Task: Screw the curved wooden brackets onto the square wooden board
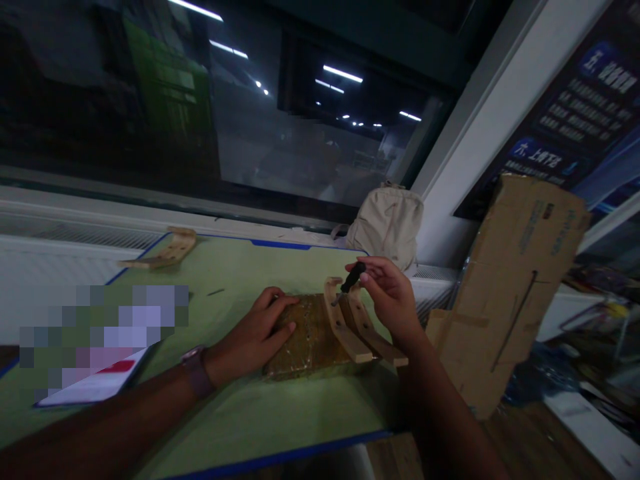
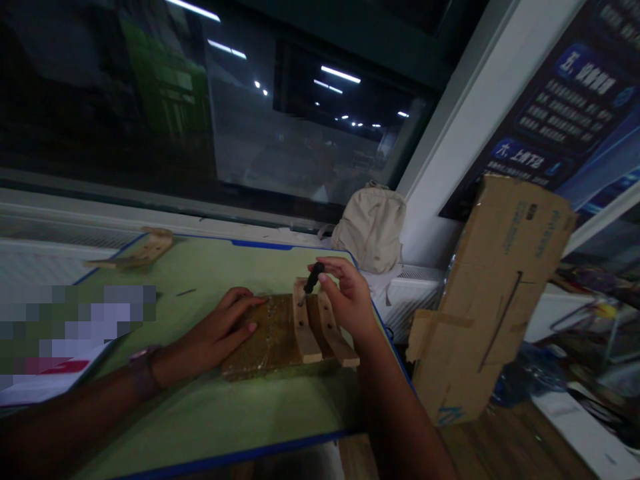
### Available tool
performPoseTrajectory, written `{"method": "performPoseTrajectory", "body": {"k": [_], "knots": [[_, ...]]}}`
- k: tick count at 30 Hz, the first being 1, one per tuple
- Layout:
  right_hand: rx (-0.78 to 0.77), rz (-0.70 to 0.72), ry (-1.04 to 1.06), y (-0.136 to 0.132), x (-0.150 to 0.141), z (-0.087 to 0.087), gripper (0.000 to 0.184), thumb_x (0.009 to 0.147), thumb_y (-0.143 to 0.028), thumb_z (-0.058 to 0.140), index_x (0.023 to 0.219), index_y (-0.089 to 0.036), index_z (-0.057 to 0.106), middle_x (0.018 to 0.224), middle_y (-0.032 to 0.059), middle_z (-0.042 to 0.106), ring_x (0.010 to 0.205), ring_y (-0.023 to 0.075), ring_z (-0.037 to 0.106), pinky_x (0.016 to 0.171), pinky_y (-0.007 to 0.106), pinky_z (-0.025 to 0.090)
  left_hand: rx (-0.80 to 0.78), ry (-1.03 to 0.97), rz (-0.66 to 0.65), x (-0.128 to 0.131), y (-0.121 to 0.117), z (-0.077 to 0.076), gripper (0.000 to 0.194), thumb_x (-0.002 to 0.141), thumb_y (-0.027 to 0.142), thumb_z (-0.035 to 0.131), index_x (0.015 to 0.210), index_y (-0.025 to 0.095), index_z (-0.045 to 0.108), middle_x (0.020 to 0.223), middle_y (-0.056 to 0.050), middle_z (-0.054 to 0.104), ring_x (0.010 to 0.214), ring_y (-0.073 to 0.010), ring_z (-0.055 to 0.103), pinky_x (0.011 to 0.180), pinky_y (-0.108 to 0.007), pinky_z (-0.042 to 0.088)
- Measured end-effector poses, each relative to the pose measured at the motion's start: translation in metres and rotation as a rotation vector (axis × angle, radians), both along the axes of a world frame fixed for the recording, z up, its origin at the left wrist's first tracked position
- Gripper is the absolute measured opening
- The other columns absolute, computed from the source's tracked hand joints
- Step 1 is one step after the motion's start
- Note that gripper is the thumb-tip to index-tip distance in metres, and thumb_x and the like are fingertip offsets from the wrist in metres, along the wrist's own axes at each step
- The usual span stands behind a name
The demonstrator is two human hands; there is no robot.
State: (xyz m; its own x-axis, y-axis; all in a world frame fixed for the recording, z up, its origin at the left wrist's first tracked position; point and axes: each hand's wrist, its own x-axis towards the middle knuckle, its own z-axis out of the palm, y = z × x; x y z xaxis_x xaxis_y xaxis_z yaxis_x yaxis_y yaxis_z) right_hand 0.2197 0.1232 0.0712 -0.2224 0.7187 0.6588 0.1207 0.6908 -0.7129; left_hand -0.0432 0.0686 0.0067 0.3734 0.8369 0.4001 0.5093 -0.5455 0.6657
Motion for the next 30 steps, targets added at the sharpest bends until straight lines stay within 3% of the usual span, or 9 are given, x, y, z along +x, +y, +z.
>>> {"method": "performPoseTrajectory", "body": {"k": [3, 7, 11, 14, 19, 21, 26, 28, 30], "knots": [[0.075, -0.081, 0.044, 0.0022, -0.0005, -0.0033, 0.031, 0.089, -0.035, 0.070, 0.118, -0.029, 0.062, 0.102, 0.0036, 0.071, 0.096, 0.0194, 0.070, 0.089, 0.040, 0.058, 0.011, -0.006, -0.002, -0.0001, -0.0006, 0.0002, 0.035, 0.099, 0.030, 0.047, 0.132, 0.021, 0.053, 0.126, -0.010, 0.046, 0.118, -0.0266, 0.051, 0.104, -0.046, 0.047], [0.234, -0.191, -0.083, 0.0007, 0.0002, -0.0007, 0.018, 0.091, -0.033, 0.068, 0.108, -0.028, 0.068, 0.101, 0.0048, 0.068, 0.099, 0.0211, 0.066, 0.094, 0.044, 0.054, 0.005, -0.004, -0.002, -0.0007, -0.0014, 0.0030, 0.035, 0.098, 0.032, 0.049, 0.131, 0.021, 0.054, 0.127, -0.010, 0.047, 0.119, -0.0270, 0.052, 0.105, -0.046, 0.047], [0.160, -0.038, -0.077, -0.0053, -0.0010, 0.0049, 0.015, 0.094, -0.033, 0.064, 0.107, -0.028, 0.068, 0.114, 0.0071, 0.071, 0.113, 0.0230, 0.067, 0.100, 0.046, 0.054, 0.013, -0.005, 0.008, -0.0003, -0.0011, 0.0027, 0.035, 0.098, 0.030, 0.049, 0.131, 0.020, 0.055, 0.126, -0.011, 0.048, 0.119, -0.0276, 0.052, 0.105, -0.047, 0.047], [0.036, 0.069, -0.017, -0.0059, -0.0024, 0.0038, 0.018, 0.094, -0.034, 0.065, 0.110, -0.028, 0.066, 0.103, 0.0042, 0.075, 0.097, 0.0199, 0.073, 0.087, 0.040, 0.060, 0.014, -0.004, 0.014, 0.0002, -0.0004, 0.0009, 0.035, 0.098, 0.031, 0.049, 0.130, 0.020, 0.055, 0.126, -0.011, 0.048, 0.118, -0.0277, 0.053, 0.104, -0.047, 0.048], [0.245, -0.197, -0.072, -0.0011, -0.0005, 0.0025, 0.014, 0.088, -0.029, 0.072, 0.101, -0.026, 0.071, 0.093, 0.0028, 0.072, 0.088, 0.0195, 0.070, 0.081, 0.038, 0.056, 0.002, 0.006, 0.013, 0.0000, -0.0007, 0.0002, 0.035, 0.099, 0.031, 0.047, 0.131, 0.021, 0.054, 0.127, -0.011, 0.047, 0.120, -0.0274, 0.052, 0.105, -0.047, 0.047], [0.300, -0.241, -0.137, -0.0014, 0.0009, 0.0044, 0.012, 0.087, -0.028, 0.072, 0.099, -0.026, 0.072, 0.093, 0.0038, 0.073, 0.088, 0.0207, 0.069, 0.082, 0.040, 0.056, 0.000, 0.003, 0.015, -0.0001, -0.0010, 0.0005, 0.036, 0.099, 0.031, 0.047, 0.132, 0.021, 0.053, 0.127, -0.011, 0.047, 0.119, -0.0269, 0.052, 0.105, -0.046, 0.047], [0.200, -0.021, -0.183, -0.0044, 0.0020, 0.0050, 0.034, 0.099, -0.027, 0.054, 0.132, -0.032, 0.063, 0.122, 0.0058, 0.074, 0.114, 0.0211, 0.069, 0.099, 0.045, 0.055, -0.002, 0.005, 0.008, 0.0000, -0.0010, 0.0030, 0.035, 0.098, 0.031, 0.047, 0.131, 0.020, 0.054, 0.126, -0.011, 0.047, 0.119, -0.0273, 0.052, 0.106, -0.048, 0.047], [0.140, 0.044, -0.169, -0.0041, 0.0016, 0.0030, 0.038, 0.100, -0.028, 0.052, 0.138, -0.033, 0.059, 0.123, 0.0056, 0.074, 0.111, 0.0198, 0.071, 0.097, 0.044, 0.058, -0.001, 0.004, 0.009, 0.0000, -0.0010, 0.0039, 0.035, 0.098, 0.030, 0.048, 0.130, 0.019, 0.055, 0.125, -0.012, 0.048, 0.119, -0.0277, 0.053, 0.105, -0.048, 0.047], [0.136, 0.006, -0.150, -0.0034, 0.0010, 0.0013, 0.036, 0.098, -0.030, 0.058, 0.133, -0.031, 0.063, 0.111, 0.0049, 0.077, 0.100, 0.0190, 0.074, 0.090, 0.040, 0.060, 0.003, 0.000, 0.013, 0.0001, -0.0008, 0.0039, 0.034, 0.097, 0.030, 0.049, 0.129, 0.020, 0.055, 0.125, -0.012, 0.050, 0.118, -0.0277, 0.054, 0.104, -0.047, 0.048]]}}
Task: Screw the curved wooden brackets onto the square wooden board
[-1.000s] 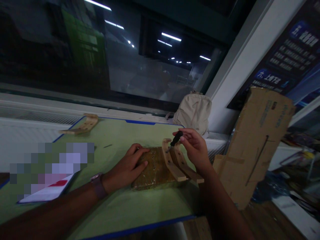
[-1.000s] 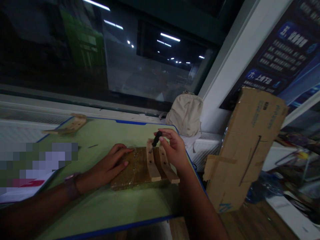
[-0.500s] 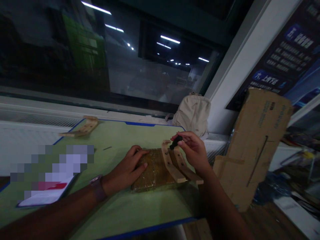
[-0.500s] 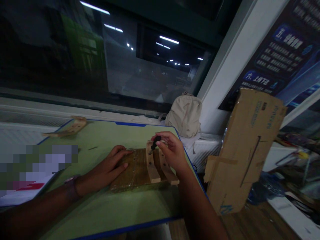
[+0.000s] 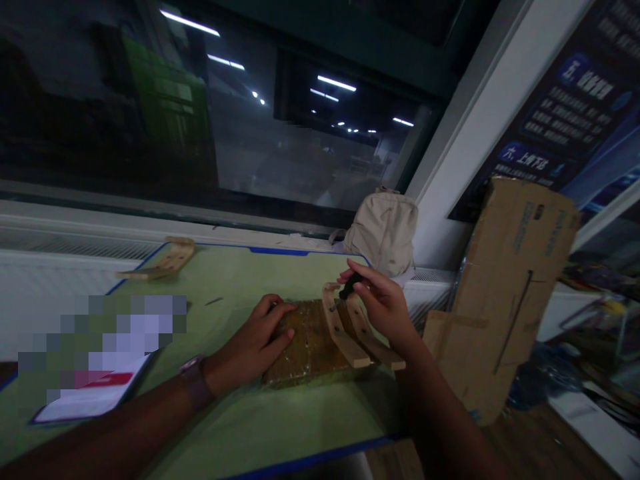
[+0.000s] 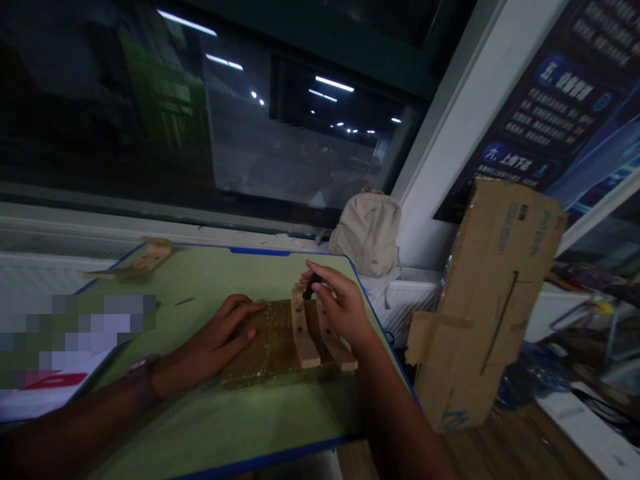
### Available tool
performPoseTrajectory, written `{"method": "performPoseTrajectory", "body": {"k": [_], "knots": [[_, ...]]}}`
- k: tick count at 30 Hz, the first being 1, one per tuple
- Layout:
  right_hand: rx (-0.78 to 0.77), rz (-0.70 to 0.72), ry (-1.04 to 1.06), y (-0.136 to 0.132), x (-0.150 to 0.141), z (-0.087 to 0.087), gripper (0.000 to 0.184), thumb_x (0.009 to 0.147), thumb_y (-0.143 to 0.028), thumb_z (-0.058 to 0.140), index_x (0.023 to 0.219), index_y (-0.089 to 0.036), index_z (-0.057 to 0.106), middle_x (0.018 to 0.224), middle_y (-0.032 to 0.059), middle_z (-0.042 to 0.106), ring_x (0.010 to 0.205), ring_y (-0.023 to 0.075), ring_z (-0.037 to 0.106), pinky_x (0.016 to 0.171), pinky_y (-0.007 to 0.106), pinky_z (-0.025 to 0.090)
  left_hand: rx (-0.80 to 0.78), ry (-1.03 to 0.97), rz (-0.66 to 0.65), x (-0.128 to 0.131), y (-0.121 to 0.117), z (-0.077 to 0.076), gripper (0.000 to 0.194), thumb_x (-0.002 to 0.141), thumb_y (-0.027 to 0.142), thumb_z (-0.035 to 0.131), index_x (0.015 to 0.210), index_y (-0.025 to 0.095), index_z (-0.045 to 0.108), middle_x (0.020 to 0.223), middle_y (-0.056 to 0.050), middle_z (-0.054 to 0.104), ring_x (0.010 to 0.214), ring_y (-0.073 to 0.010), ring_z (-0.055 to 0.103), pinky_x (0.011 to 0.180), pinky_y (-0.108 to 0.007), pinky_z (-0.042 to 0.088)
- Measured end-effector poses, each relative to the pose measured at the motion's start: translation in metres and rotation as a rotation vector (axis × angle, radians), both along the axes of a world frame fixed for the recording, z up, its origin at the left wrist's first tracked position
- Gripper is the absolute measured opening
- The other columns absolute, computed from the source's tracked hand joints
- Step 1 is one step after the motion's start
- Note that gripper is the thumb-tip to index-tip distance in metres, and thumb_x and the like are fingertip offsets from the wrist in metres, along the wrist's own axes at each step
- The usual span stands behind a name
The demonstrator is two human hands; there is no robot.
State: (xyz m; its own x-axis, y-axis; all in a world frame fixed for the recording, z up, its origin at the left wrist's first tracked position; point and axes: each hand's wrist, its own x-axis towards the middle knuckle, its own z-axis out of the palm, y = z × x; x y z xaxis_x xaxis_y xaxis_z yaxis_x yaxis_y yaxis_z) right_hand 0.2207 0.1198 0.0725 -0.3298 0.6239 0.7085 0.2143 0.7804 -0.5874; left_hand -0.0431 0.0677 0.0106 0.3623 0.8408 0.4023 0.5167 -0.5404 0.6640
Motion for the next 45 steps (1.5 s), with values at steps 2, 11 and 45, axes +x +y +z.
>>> {"method": "performPoseTrajectory", "body": {"k": [2, 11, 45], "knots": [[0.052, -0.125, 0.020, 0.000, 0.000, -0.001, 0.034, 0.090, -0.031, 0.069, 0.124, -0.029, 0.069, 0.101, 0.0042, 0.078, 0.091, 0.0193, 0.074, 0.084, 0.037, 0.061, 0.003, -0.007, 0.007, 0.000, 0.000, -0.001, 0.033, 0.097, 0.030, 0.050, 0.129, 0.021, 0.056, 0.125, -0.011, 0.050, 0.118, -0.0274, 0.054, 0.104, -0.046, 0.048], [0.213, -0.202, -0.104, -0.005, 0.001, 0.005, 0.033, 0.090, -0.029, 0.069, 0.123, -0.033, 0.069, 0.107, 0.0038, 0.079, 0.095, 0.0216, 0.075, 0.085, 0.039, 0.062, -0.008, -0.013, -0.004, 0.000, 0.000, -0.003, 0.036, 0.099, 0.032, 0.047, 0.132, 0.020, 0.055, 0.127, -0.012, 0.047, 0.118, -0.0280, 0.053, 0.105, -0.049, 0.047], [0.018, 0.015, -0.019, 0.000, 0.001, 0.002, 0.030, 0.095, -0.029, 0.063, 0.125, -0.030, 0.065, 0.121, 0.0073, 0.068, 0.115, 0.0224, 0.066, 0.104, 0.045, 0.053, 0.003, -0.002, -0.019, 0.000, 0.001, -0.004, 0.035, 0.099, 0.030, 0.046, 0.132, 0.020, 0.052, 0.126, -0.011, 0.045, 0.118, -0.0272, 0.051, 0.104, -0.048, 0.046]]}}
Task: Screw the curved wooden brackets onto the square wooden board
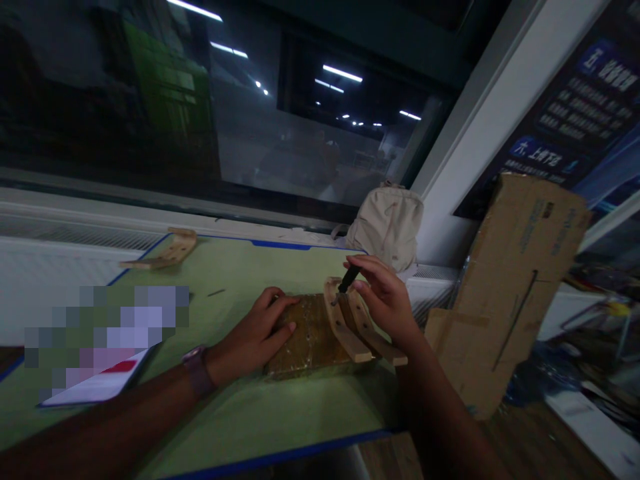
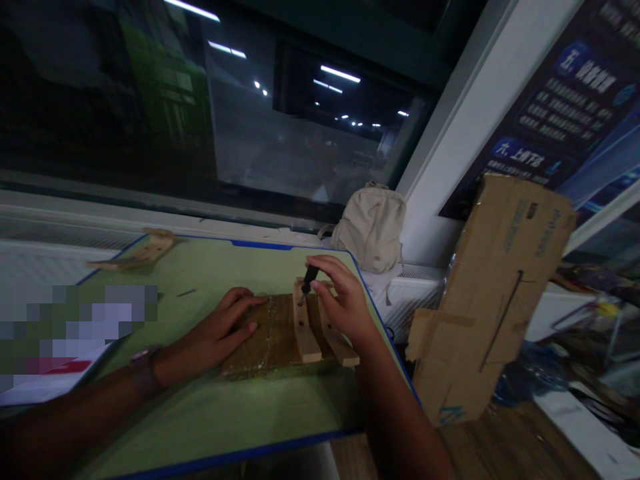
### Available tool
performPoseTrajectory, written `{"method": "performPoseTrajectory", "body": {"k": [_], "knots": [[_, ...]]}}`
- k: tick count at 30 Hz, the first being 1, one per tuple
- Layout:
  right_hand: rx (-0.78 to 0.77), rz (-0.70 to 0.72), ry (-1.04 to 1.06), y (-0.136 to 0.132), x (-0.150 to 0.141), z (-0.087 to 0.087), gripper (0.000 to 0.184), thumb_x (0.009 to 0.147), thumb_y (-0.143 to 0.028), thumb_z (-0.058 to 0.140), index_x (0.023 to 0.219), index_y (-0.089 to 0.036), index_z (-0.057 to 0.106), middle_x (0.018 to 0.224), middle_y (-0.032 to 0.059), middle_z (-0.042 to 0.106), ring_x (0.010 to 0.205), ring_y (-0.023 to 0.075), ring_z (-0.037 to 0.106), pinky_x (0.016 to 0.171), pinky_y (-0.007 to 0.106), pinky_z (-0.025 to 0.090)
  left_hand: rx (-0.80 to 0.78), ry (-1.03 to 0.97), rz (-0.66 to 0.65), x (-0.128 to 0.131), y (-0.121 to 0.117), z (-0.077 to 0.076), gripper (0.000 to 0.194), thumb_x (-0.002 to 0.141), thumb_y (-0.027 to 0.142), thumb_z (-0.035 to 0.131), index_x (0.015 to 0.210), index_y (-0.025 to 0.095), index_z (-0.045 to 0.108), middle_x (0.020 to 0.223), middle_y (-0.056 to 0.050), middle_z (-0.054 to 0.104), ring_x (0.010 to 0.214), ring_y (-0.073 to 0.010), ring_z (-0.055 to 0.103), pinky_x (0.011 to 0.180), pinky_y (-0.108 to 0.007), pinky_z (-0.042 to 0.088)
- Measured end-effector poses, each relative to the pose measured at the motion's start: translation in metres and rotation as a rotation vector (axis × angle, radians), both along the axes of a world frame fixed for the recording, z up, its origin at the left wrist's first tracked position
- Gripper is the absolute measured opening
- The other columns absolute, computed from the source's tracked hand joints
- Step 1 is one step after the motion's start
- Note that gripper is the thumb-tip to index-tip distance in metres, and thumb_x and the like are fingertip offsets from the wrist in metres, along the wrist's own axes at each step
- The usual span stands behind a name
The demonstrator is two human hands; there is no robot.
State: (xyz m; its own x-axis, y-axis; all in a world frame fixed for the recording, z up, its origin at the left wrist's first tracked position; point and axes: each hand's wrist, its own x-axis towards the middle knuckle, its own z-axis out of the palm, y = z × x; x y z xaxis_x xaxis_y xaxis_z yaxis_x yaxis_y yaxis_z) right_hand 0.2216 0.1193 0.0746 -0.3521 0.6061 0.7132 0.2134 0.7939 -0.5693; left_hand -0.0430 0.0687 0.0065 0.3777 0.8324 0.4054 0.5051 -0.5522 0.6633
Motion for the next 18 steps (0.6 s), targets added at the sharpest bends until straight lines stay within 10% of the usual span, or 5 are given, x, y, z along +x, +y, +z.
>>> {"method": "performPoseTrajectory", "body": {"k": [9, 18], "knots": [[0.089, -0.179, 0.077, -0.002, -0.003, -0.004, 0.025, 0.087, -0.027, 0.074, 0.110, -0.031, 0.069, 0.103, 0.0042, 0.067, 0.098, 0.0194, 0.066, 0.085, 0.035, 0.059, 0.001, 0.005, 0.005, 0.000, -0.001, 0.001, 0.035, 0.099, 0.031, 0.046, 0.132, 0.021, 0.053, 0.127, -0.010, 0.045, 0.118, -0.0267, 0.051, 0.105, -0.046, 0.046], [-0.130, 0.067, 0.139, -0.002, -0.002, -0.002, 0.022, 0.096, -0.026, 0.062, 0.117, -0.032, 0.068, 0.110, 0.0031, 0.075, 0.104, 0.0179, 0.072, 0.096, 0.038, 0.058, -0.015, 0.007, 0.003, 0.000, 0.000, 0.002, 0.034, 0.099, 0.032, 0.046, 0.129, 0.017, 0.053, 0.127, -0.013, 0.044, 0.120, -0.0289, 0.050, 0.105, -0.049, 0.045]]}}
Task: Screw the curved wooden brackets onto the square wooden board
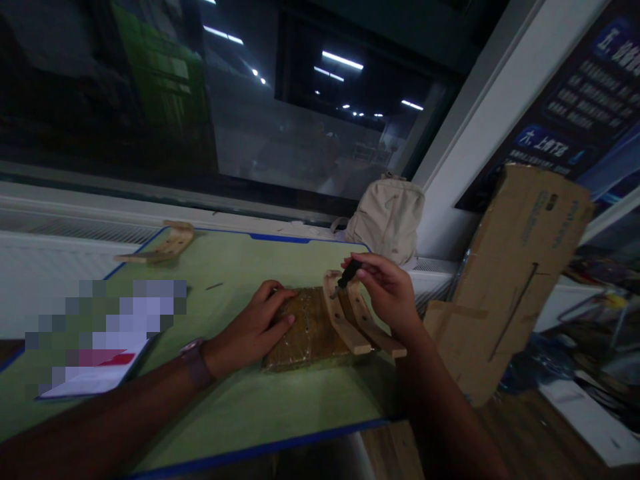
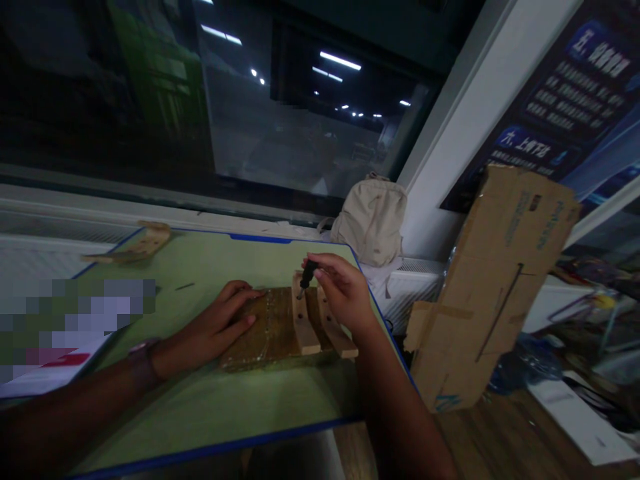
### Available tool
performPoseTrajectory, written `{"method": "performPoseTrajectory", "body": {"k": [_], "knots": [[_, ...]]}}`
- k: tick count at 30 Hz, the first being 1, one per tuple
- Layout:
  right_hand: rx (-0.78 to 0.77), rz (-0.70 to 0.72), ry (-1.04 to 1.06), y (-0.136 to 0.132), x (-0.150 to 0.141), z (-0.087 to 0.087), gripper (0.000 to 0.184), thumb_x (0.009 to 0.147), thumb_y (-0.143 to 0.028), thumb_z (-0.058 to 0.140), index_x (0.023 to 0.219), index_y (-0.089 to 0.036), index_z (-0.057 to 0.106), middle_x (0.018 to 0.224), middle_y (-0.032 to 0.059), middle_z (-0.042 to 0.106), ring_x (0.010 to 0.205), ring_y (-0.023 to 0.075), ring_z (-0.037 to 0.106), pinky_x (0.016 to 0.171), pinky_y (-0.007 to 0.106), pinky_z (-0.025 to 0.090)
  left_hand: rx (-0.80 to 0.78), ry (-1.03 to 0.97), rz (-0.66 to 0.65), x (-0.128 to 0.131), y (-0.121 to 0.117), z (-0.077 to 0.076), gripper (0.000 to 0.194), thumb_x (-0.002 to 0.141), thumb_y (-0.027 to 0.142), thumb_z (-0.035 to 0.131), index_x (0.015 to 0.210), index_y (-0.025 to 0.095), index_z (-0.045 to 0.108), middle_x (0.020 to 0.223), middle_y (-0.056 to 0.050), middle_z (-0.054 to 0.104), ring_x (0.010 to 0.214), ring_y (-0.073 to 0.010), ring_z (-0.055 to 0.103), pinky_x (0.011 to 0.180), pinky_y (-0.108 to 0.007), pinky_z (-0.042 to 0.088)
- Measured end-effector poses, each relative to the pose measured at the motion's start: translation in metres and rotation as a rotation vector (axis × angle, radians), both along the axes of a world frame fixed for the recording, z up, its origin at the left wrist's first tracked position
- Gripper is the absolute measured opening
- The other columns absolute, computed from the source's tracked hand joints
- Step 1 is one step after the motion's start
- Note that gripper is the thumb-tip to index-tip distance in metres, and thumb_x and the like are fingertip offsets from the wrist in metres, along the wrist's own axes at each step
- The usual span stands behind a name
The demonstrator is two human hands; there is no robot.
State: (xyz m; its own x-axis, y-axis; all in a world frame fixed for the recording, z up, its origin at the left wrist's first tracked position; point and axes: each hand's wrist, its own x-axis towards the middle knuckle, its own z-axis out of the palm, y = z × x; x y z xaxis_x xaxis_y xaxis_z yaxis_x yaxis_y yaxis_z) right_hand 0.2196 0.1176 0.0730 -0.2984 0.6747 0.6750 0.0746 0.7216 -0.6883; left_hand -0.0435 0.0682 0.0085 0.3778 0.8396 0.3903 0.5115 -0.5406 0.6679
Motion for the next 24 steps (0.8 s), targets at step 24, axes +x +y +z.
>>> {"method": "performPoseTrajectory", "body": {"k": [24], "knots": [[0.248, -0.224, -0.083, 0.000, 0.001, 0.003, 0.018, 0.091, -0.028, 0.069, 0.109, -0.029, 0.070, 0.097, 0.0036, 0.067, 0.091, 0.0183, 0.066, 0.077, 0.033, 0.057, 0.017, 0.011, -0.004, -0.001, -0.001, 0.002, 0.034, 0.101, 0.035, 0.045, 0.130, 0.019, 0.052, 0.126, -0.012, 0.046, 0.119, -0.0277, 0.050, 0.105, -0.048, 0.045]]}}
